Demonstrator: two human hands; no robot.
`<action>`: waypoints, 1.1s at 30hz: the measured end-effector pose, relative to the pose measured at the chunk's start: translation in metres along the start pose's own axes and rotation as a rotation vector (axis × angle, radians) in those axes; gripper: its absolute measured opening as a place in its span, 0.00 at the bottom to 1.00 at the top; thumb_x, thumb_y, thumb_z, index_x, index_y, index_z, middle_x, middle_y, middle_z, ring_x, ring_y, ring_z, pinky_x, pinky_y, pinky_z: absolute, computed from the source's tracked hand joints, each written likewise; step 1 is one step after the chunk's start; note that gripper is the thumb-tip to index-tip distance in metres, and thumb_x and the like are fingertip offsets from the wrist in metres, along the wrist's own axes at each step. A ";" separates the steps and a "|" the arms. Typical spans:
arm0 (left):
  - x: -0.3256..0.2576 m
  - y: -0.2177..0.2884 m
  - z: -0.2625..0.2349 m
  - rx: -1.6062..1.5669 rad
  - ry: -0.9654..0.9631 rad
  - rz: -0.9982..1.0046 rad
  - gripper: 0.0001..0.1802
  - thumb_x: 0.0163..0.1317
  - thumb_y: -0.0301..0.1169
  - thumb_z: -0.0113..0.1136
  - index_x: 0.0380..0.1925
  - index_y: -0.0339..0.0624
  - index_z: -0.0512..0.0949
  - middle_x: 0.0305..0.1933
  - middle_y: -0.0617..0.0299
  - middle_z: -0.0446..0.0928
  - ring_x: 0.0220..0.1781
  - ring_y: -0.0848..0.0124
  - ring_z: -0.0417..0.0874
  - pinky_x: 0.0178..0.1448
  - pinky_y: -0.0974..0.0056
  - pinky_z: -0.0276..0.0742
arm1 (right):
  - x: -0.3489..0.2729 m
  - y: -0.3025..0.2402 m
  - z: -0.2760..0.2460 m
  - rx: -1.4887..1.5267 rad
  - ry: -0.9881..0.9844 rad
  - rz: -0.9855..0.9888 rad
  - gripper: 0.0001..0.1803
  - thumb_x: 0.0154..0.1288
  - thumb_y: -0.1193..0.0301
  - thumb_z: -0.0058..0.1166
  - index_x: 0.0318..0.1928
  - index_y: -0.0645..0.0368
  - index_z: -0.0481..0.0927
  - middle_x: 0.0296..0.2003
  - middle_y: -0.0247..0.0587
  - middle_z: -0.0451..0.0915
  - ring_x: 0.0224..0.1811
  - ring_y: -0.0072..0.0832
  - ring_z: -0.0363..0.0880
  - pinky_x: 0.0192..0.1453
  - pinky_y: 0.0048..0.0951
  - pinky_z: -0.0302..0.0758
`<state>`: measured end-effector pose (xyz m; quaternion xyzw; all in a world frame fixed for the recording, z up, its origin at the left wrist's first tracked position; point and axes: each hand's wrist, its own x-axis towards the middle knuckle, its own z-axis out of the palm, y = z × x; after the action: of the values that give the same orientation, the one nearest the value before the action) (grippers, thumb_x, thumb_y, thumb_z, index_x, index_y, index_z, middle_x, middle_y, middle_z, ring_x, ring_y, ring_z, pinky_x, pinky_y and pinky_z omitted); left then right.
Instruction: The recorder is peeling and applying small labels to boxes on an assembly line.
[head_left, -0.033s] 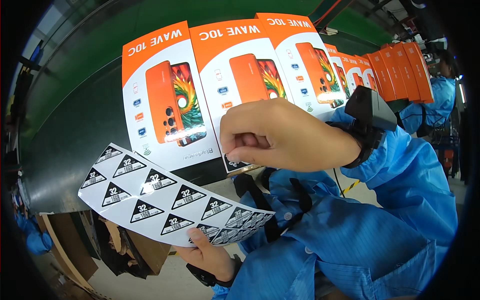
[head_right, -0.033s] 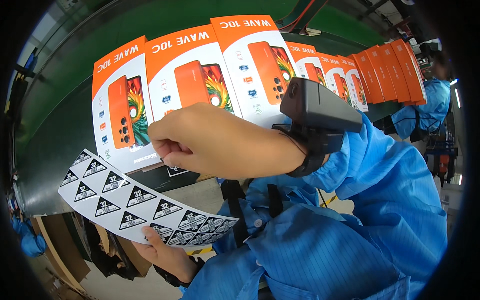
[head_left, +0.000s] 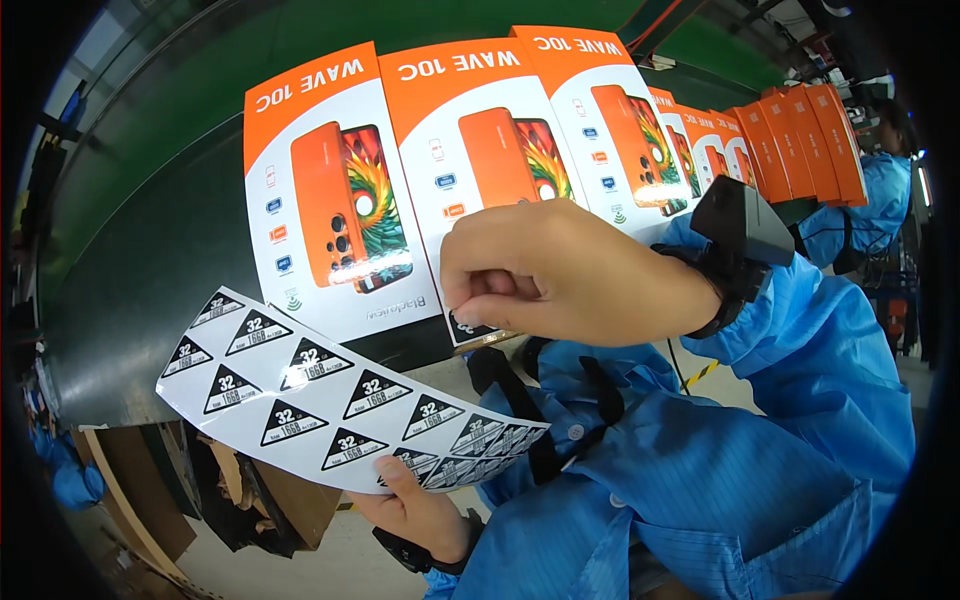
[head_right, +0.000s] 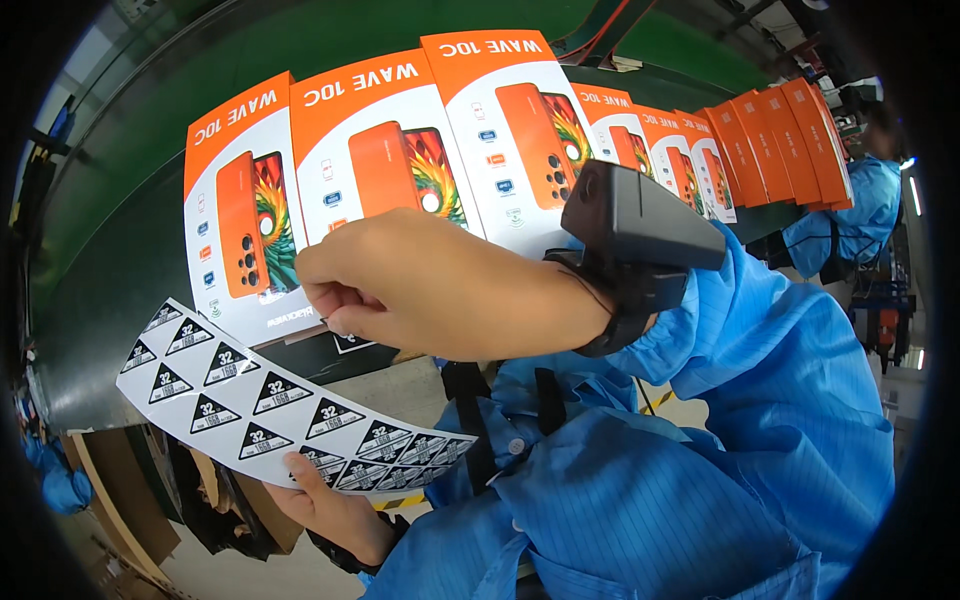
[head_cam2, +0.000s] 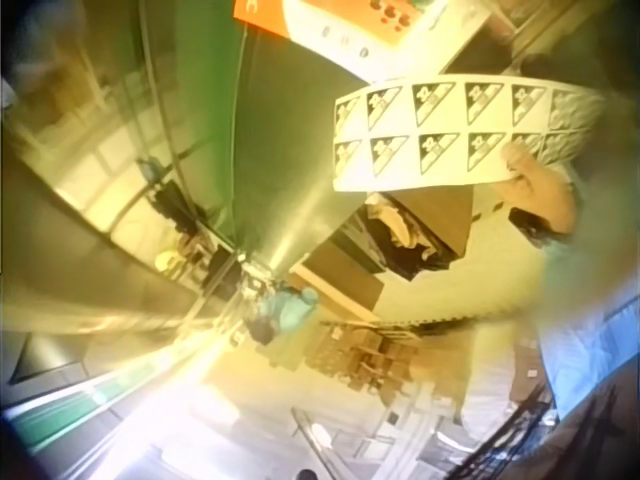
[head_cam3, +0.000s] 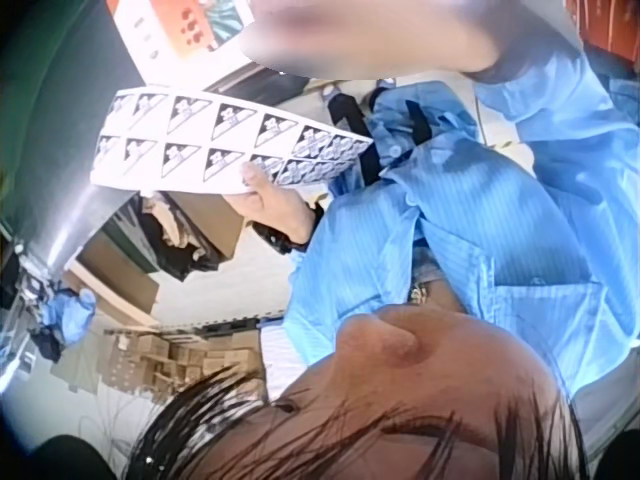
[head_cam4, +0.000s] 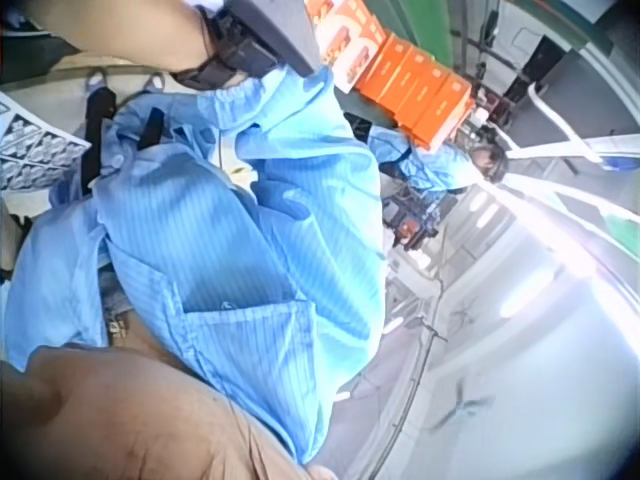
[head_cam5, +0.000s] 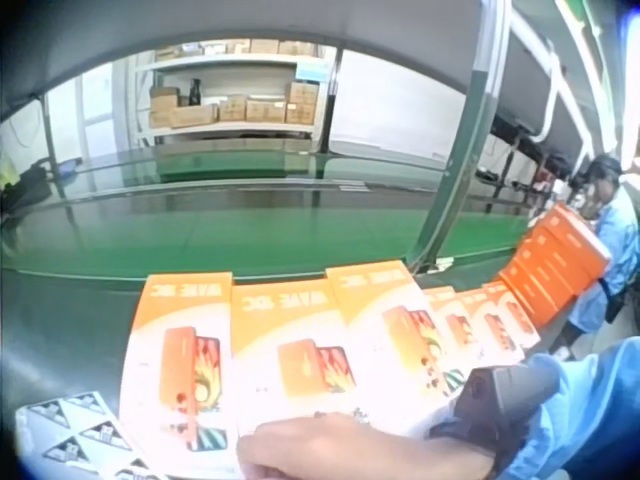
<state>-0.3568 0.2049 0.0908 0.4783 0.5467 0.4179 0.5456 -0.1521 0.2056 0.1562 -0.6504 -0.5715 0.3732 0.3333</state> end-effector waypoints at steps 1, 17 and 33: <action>0.000 -0.002 0.000 -0.009 0.000 0.008 0.21 0.59 0.36 0.46 0.43 0.28 0.58 0.38 0.48 0.69 0.35 0.71 0.74 0.39 0.70 0.71 | -0.001 0.002 0.001 -0.051 -0.005 -0.052 0.05 0.47 0.76 0.50 0.26 0.63 0.68 0.21 0.42 0.69 0.23 0.31 0.70 0.24 0.28 0.64; -0.007 0.015 0.004 -0.117 0.357 -0.020 0.29 0.60 0.41 0.39 0.53 0.28 0.54 0.51 0.45 0.60 0.47 0.65 0.67 0.47 0.64 0.66 | -0.003 -0.001 0.018 -0.383 0.216 -0.148 0.13 0.53 0.68 0.49 0.35 0.61 0.66 0.26 0.43 0.71 0.28 0.39 0.72 0.28 0.34 0.69; -0.023 0.033 -0.006 0.214 -0.080 0.218 0.16 0.61 0.31 0.36 0.37 0.27 0.67 0.38 0.51 0.71 0.34 0.69 0.74 0.36 0.71 0.70 | -0.036 -0.022 0.065 -0.046 0.163 -0.502 0.13 0.46 0.73 0.52 0.34 0.62 0.69 0.34 0.43 0.67 0.36 0.37 0.69 0.37 0.29 0.68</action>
<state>-0.3615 0.1891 0.1280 0.6064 0.5108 0.3945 0.4645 -0.2222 0.1735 0.1463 -0.5237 -0.6945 0.2122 0.4454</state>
